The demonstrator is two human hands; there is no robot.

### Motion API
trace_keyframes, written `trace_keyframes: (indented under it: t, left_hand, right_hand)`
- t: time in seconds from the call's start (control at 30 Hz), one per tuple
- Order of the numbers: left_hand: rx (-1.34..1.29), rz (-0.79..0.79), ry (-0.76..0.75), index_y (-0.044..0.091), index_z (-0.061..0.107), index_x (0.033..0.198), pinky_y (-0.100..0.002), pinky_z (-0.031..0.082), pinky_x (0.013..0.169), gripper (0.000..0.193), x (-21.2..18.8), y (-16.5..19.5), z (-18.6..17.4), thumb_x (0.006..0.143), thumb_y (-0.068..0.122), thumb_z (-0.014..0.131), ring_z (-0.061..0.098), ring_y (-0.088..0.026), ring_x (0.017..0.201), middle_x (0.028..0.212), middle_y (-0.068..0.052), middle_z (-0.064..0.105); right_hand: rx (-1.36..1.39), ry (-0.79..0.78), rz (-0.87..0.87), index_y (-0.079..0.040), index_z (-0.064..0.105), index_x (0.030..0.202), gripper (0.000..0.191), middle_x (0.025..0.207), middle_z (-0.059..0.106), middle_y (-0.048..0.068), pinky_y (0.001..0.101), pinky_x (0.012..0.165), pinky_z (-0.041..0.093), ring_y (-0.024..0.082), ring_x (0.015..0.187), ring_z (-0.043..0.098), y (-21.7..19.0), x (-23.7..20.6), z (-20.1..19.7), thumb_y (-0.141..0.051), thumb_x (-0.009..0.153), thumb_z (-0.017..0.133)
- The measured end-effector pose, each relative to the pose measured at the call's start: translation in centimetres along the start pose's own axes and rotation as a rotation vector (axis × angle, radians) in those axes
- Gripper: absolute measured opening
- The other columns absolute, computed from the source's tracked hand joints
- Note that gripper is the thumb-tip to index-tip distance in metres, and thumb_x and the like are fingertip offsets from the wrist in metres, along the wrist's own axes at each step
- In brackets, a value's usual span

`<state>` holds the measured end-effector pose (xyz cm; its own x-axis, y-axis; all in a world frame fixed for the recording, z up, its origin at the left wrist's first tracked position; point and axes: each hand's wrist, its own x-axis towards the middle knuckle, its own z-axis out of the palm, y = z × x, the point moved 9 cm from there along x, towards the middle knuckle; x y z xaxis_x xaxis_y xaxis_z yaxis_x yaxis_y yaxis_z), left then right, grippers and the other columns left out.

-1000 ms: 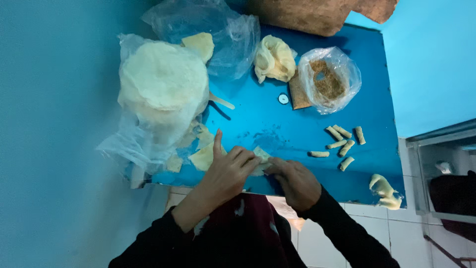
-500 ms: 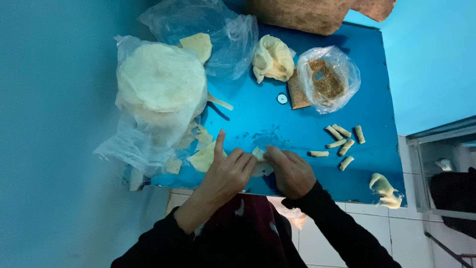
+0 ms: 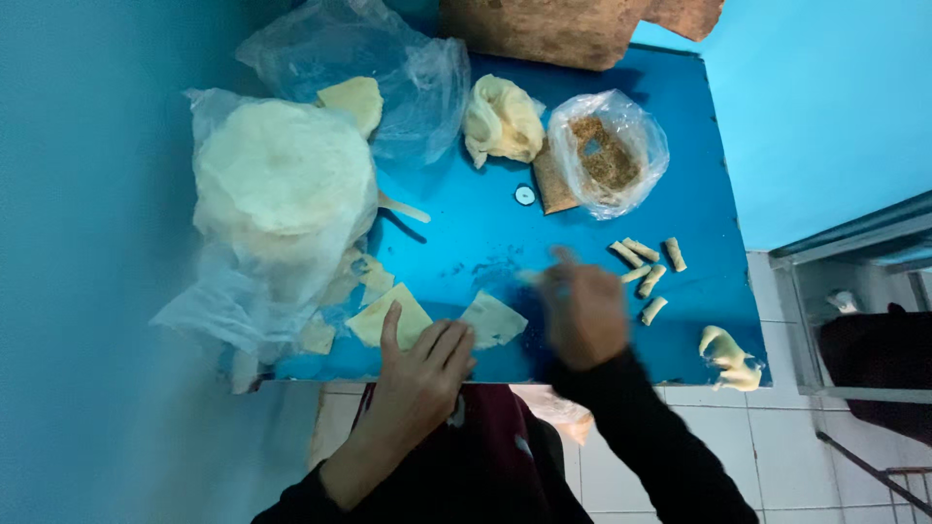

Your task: The person takes pieces of dough from a blue table, flattens them by hand, and rolls each piece into a small cylinder, placing the finished rolls on the table. They occasionally reach into a plastic bag of brown filling and gather dough scraps aside while repeating the rolling cycle.

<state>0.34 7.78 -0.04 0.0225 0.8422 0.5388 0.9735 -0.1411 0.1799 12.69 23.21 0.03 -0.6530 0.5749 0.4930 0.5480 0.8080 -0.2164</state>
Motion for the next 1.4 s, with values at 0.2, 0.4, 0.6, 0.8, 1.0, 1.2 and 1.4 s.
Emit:
trace_keyframes:
  t: [0.2,0.4,0.6,0.8,1.0,1.2,1.4]
  left_hand:
    - [0.105,-0.201,0.077,0.004,0.068,0.103,-0.068,0.03,0.111,0.031,0.8,-1.9,-1.4,0.094,0.032,0.075,0.058,-0.03,0.107,0.107,-0.011,0.062]
    - [0.133,-0.271,0.012,0.01,0.064,0.089,-0.066,0.03,0.113,0.018,2.0,-1.9,-1.4,0.091,0.025,0.074,0.058,-0.026,0.103,0.096,-0.006,0.058]
    - [0.062,-0.228,0.001,0.008,0.063,0.087,-0.065,0.031,0.11,0.018,2.2,-1.8,-0.6,0.095,0.023,0.071,0.058,-0.028,0.095,0.09,-0.008,0.058]
    - [-0.138,-0.291,-0.027,0.007,0.059,0.099,-0.055,0.035,0.096,0.019,1.8,-2.0,0.0,0.096,0.021,0.071,0.06,-0.027,0.088,0.083,-0.006,0.062]
    - [-0.428,-0.394,-0.067,0.007,0.058,0.105,-0.052,0.032,0.096,0.026,1.6,-2.7,0.3,0.09,0.021,0.074,0.062,-0.025,0.084,0.081,-0.004,0.063]
    - [-0.473,-0.404,-0.034,0.007,0.058,0.105,-0.054,0.031,0.099,0.023,1.6,-3.3,0.4,0.093,0.018,0.073,0.062,-0.025,0.085,0.082,-0.004,0.063]
    - [-0.499,-0.395,-0.061,0.008,0.058,0.107,-0.055,0.032,0.101,0.024,1.4,-3.4,0.4,0.092,0.017,0.074,0.062,-0.025,0.084,0.082,-0.004,0.064]
  right_hand:
    - [-0.422,0.119,0.11,-0.006,0.065,0.136,0.055,0.116,0.068,0.011,0.0494,0.098,0.045,0.031,0.113,0.064,3.2,-0.5,-4.1,0.001,0.082,0.063]
    - [0.002,-0.125,-0.272,-0.031,0.062,0.138,0.061,0.122,0.063,0.002,0.0431,0.101,0.04,0.025,0.116,0.058,-5.6,0.0,1.1,-0.002,0.085,0.064]
    - [-0.284,-0.182,-0.41,-0.019,0.063,0.144,0.049,0.13,0.056,0.004,0.0431,0.106,0.039,0.024,0.124,0.053,-6.5,-0.4,2.3,-0.016,0.095,0.067]
    - [-0.32,-0.121,-0.349,-0.017,0.072,0.097,0.018,0.132,0.063,0.006,0.0512,0.102,0.043,0.03,0.121,0.055,-2.4,1.8,2.1,-0.015,0.079,0.072]
    - [0.148,-0.011,0.124,-0.017,0.068,0.128,0.038,0.122,0.075,0.01,0.0395,0.089,0.062,0.026,0.107,0.075,13.5,11.6,-0.8,-0.001,0.094,0.071]
    - [0.018,-0.174,0.277,-0.017,0.062,0.123,0.04,0.092,0.075,0.015,0.0495,0.079,0.057,0.038,0.09,0.072,14.3,14.1,2.7,-0.021,0.087,0.077]
    - [-0.121,-0.233,0.298,-0.012,0.048,0.129,0.053,0.091,0.072,0.024,0.0531,0.076,0.054,0.044,0.088,0.069,14.3,13.7,3.2,-0.027,0.09,0.08]
